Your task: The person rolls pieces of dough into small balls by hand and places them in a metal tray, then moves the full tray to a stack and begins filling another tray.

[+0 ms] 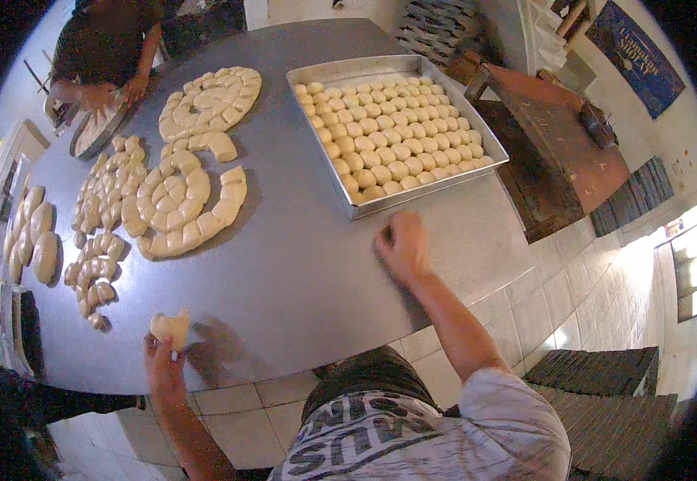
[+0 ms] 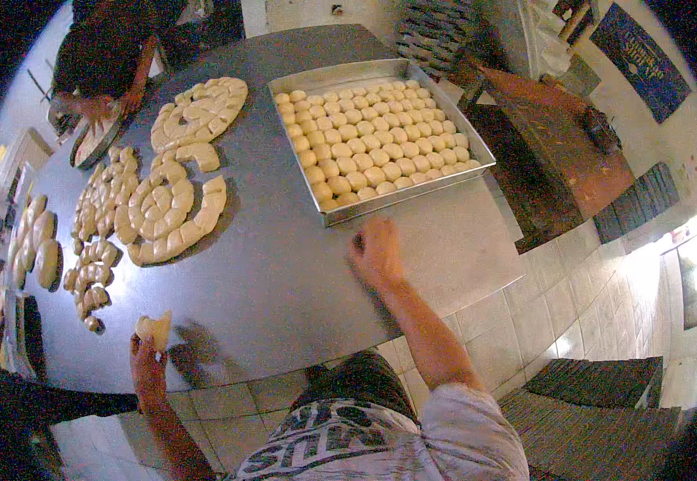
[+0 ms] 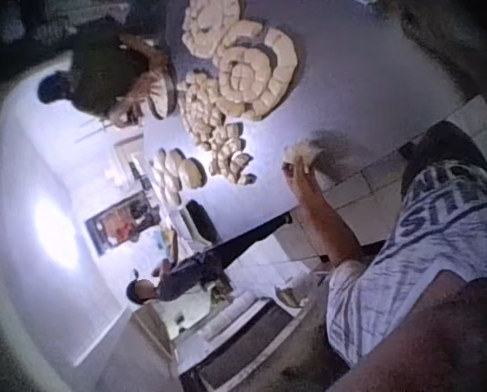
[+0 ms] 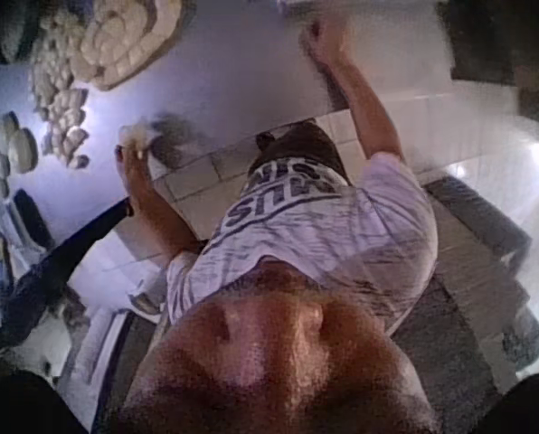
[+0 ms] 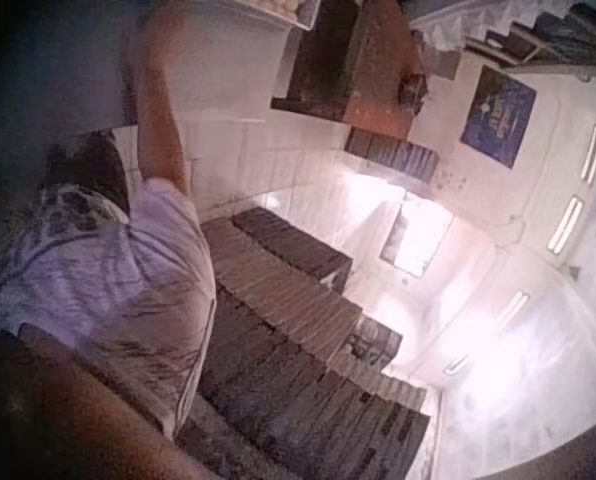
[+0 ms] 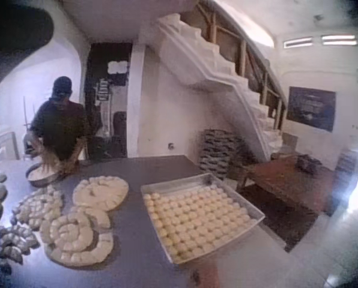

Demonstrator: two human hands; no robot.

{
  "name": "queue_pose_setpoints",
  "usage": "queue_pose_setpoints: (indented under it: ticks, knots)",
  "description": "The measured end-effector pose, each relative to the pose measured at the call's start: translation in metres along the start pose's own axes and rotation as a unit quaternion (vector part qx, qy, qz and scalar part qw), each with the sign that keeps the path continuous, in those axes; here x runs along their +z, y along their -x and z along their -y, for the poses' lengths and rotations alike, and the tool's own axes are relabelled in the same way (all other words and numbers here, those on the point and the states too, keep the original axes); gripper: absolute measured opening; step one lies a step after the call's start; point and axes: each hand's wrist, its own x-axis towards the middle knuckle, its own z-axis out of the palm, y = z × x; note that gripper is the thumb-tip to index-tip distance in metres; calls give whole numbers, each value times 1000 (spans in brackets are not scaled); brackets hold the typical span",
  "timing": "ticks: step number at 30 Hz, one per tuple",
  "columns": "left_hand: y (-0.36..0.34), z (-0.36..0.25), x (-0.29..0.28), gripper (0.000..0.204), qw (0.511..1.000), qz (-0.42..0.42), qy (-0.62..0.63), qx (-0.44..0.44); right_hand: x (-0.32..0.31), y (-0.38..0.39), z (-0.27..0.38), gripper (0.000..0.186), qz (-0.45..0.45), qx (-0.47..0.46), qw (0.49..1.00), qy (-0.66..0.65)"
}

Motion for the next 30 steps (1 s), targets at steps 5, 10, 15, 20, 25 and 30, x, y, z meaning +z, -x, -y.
queue_pose_setpoints:
  ticks: [5, 10, 15, 20, 25, 30]
  knots:
    - [20, -32, 69, 58, 987, 46, 108, 109, -36, 5, -35, 24, -23, -68, 997, 22]
    - [-22, -7, 112, 41, 990, 75, 118, 22, -46, 23, -33, 32, 86, -75, 992, 49]
    - [-16, 2, 124, 28, 992, 64, 87, 62, -121, -58, -51, 34, 250, 110, 903, -332]
    - [6, 6, 161, 35, 997, -3, 32, 75, -112, -237, 12, 33, -32, -7, 742, -670]
    - [36, -9, 201, 38, 990, -42, -26, 133, 0, -390, 15, 30, -313, -55, 870, -377]
    - [52, -4, 181, 32, 977, -82, -46, 192, 75, -356, 33, 34, -19, -52, 988, -144]
